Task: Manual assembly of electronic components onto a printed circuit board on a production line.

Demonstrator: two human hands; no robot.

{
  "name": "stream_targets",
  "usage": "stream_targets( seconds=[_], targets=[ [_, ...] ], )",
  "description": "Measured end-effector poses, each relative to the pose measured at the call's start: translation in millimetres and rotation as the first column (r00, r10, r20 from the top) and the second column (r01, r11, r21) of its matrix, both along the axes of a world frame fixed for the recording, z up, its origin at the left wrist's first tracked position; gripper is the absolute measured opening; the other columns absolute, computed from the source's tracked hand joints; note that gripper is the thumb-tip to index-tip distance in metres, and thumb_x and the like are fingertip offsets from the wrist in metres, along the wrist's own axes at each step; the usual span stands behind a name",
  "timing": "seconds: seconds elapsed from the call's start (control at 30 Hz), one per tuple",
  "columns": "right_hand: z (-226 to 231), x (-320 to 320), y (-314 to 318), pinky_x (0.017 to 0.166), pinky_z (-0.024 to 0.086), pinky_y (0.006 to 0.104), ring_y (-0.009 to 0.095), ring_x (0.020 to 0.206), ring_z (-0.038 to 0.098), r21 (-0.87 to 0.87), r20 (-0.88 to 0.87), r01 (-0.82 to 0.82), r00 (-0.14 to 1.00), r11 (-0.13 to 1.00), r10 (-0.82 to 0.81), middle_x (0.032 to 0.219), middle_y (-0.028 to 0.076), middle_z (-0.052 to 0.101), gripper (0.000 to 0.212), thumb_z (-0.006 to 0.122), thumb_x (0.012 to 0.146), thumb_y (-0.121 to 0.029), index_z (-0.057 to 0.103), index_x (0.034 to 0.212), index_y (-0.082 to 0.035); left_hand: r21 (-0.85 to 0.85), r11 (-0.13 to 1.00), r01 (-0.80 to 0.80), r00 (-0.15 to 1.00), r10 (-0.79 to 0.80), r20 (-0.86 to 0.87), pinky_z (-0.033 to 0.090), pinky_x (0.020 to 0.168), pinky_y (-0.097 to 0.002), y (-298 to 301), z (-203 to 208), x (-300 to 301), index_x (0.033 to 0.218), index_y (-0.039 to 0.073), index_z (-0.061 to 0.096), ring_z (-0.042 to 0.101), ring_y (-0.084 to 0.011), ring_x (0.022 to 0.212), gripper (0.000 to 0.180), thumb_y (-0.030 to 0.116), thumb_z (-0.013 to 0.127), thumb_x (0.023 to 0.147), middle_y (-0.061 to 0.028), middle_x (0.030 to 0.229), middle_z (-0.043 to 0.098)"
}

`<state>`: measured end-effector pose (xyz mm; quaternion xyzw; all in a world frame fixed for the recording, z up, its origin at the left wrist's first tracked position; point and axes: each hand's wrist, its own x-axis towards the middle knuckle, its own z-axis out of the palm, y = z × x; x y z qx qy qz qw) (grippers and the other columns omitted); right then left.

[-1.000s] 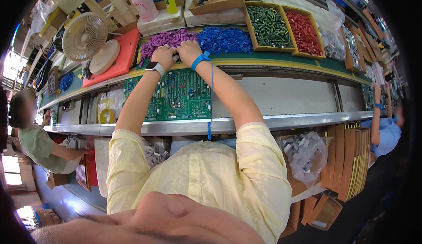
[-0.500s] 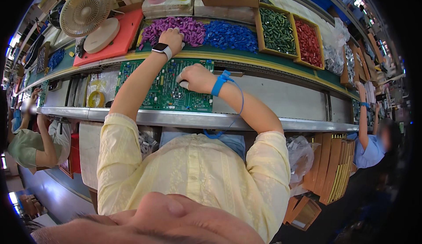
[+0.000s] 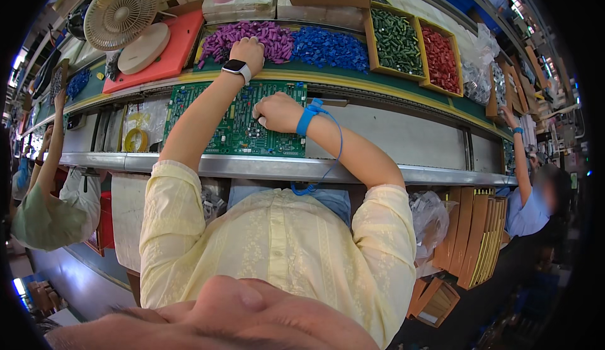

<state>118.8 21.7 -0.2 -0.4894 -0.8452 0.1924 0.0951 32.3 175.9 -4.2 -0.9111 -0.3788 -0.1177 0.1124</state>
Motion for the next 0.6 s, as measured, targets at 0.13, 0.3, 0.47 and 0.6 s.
stream_targets(
  seconds=[0.13,0.3,0.47,0.6],
  targets=[
    [-1,0,0,0.079,0.043,0.0413,0.027,0.084,0.060,0.025,0.009,-0.009,1.000,1.000,0.009,0.086,0.010,0.064,0.014,0.058,0.076,-0.013,0.064,0.088,-0.008,-0.023,1.000,0.017,0.999,-0.018,-0.027,0.047,0.076,-0.0395,2,0,-1,0.090,0.006,0.063,0.057,-0.0267,0.092,0.019,0.015,0.053,0.076,-0.0107,0.097,0.059],
    [3,5,-4,0.078,0.044,0.0421,0.029,0.084,0.059,0.077,0.077,-0.111,0.991,0.991,0.105,0.089,0.011,0.064,0.023,0.059,0.076,-0.017,0.065,0.097,-0.010,-0.042,0.997,0.066,0.996,-0.068,-0.052,0.047,0.077,-0.0395,3,2,-3,0.089,0.007,0.063,0.057,-0.0271,0.093,0.019,0.014,0.052,0.076,-0.0105,0.098,0.059],
    [30,56,12,0.076,0.047,0.0417,0.032,0.087,0.059,0.160,-0.067,0.264,0.964,0.951,-0.257,0.090,0.017,0.062,0.030,0.058,0.075,-0.018,0.062,0.103,-0.008,-0.026,0.996,0.080,0.997,-0.081,-0.017,0.047,0.079,-0.0396,7,-4,-10,0.090,0.006,0.064,0.056,-0.0285,0.095,0.021,0.016,0.057,0.074,-0.0115,0.098,0.059],
    [3,118,30,0.079,0.047,0.0422,0.032,0.092,0.055,0.467,-0.024,0.483,0.844,0.740,-0.536,0.098,0.014,0.059,0.027,0.059,0.076,-0.014,0.062,0.102,-0.009,-0.092,0.992,0.087,0.996,-0.085,0.024,0.046,0.082,-0.0399,9,-3,-13,0.089,0.005,0.064,0.055,-0.0309,0.096,0.021,0.016,0.062,0.071,-0.0133,0.100,0.058]
  ],
)
